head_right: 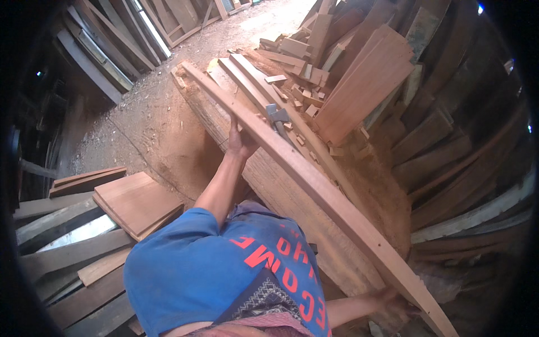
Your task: The person uses a chisel and a small round object to carve and shape a long wooden plank. They repeatedly strike the chisel with the round object to remove wood shavings, then scrape the surface and inspect the plank before moving it aside.
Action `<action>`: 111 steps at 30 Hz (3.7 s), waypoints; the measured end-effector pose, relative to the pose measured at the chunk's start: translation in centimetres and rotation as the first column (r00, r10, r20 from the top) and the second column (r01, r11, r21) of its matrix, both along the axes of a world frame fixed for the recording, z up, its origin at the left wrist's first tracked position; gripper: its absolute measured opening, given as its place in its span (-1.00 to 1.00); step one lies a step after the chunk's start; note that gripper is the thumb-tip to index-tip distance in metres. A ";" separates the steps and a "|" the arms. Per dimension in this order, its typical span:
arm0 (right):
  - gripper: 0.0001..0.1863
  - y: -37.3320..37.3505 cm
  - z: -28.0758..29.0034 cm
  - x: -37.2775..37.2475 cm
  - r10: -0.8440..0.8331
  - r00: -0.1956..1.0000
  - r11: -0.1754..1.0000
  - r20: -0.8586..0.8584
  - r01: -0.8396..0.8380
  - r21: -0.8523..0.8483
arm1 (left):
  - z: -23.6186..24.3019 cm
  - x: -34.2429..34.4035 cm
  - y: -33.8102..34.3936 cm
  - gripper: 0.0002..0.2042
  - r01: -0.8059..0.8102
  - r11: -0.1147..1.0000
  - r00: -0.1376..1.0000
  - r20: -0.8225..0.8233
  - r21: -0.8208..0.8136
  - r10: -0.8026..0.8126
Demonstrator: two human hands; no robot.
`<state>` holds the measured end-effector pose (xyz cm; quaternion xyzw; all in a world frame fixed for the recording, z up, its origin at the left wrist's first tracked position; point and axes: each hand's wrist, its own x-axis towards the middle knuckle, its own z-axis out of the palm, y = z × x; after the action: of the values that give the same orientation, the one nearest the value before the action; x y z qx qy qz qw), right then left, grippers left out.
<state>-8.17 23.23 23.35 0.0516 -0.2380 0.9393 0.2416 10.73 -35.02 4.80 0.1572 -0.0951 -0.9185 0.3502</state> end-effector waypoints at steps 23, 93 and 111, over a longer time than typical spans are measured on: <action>-0.35 4.2 -4.7 3.4 -0.152 0.825 0.987 0.545 0.095 0.131 | -3.7 5.1 1.8 -0.26 0.041 0.999 0.848 0.530 -0.009 -0.030; -0.20 19.1 -32.6 2.1 0.140 -0.212 0.808 0.967 -0.541 -0.235 | -15.1 -2.7 20.9 -0.05 0.207 0.974 -0.097 0.992 0.097 -0.078; -0.21 21.5 -9.0 -10.0 0.039 0.802 0.744 0.595 -0.421 0.519 | -5.9 -0.9 30.3 -0.52 0.231 0.972 0.920 0.316 0.039 -0.231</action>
<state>-18.14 44.77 14.31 -0.1117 -0.5875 0.8014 0.0077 9.78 -4.76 -1.07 0.2913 -0.1677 -0.9159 0.2195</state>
